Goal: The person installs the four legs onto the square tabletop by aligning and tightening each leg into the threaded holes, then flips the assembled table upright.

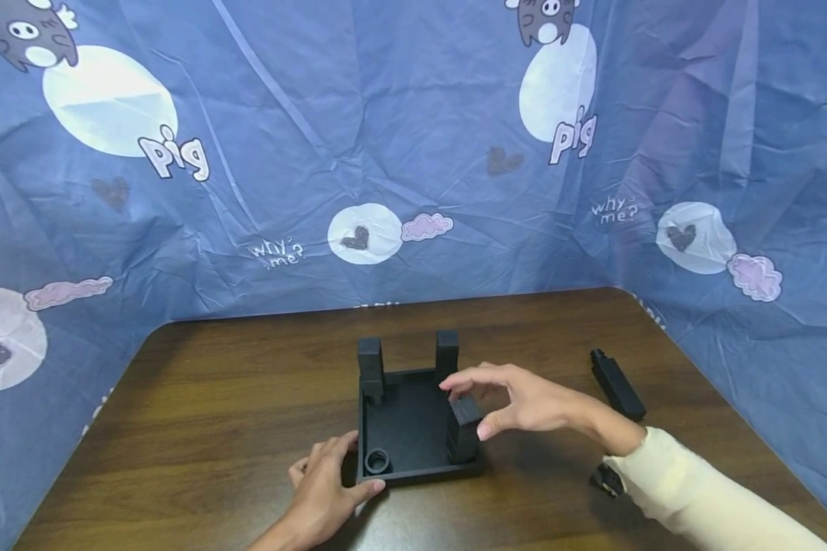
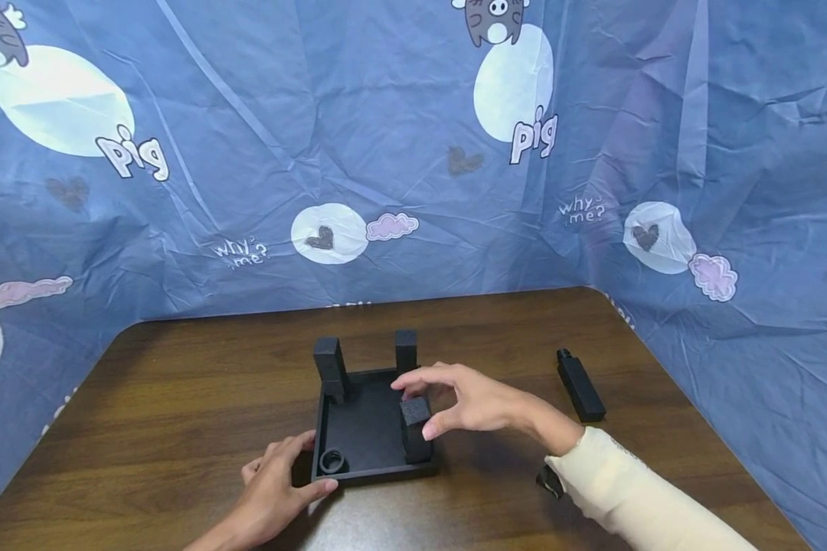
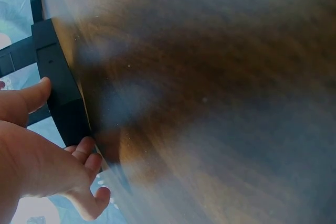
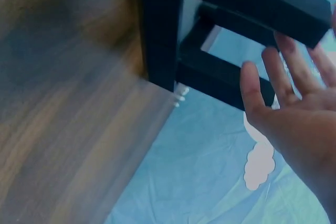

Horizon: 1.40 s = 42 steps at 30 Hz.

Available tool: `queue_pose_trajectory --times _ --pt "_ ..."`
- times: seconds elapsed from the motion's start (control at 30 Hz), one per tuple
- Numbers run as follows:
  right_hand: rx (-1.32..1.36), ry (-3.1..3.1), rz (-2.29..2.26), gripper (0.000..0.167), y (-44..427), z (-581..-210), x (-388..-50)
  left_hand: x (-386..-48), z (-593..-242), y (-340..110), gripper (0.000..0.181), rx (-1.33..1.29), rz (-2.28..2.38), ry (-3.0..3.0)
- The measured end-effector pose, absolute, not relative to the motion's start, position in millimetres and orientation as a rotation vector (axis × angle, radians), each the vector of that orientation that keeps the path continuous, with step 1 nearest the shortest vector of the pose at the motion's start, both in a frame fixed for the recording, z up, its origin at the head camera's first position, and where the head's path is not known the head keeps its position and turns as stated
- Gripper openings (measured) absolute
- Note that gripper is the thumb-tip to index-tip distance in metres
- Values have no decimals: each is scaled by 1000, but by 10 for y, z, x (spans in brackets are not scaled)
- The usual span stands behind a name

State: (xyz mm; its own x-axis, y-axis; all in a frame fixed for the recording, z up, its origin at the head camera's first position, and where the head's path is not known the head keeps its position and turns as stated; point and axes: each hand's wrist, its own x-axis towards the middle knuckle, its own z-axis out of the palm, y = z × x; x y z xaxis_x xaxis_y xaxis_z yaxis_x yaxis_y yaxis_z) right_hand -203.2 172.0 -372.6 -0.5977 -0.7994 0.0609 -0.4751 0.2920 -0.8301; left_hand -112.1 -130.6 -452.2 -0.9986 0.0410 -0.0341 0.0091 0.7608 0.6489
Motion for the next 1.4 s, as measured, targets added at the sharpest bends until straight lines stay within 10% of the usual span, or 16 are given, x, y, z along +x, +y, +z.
queue_pose_trajectory --times 1.4 --pt "-1132 2239 -1146 46 1708 -3676 -2026 -1106 -4509 -1301 76 61 1083 2922"
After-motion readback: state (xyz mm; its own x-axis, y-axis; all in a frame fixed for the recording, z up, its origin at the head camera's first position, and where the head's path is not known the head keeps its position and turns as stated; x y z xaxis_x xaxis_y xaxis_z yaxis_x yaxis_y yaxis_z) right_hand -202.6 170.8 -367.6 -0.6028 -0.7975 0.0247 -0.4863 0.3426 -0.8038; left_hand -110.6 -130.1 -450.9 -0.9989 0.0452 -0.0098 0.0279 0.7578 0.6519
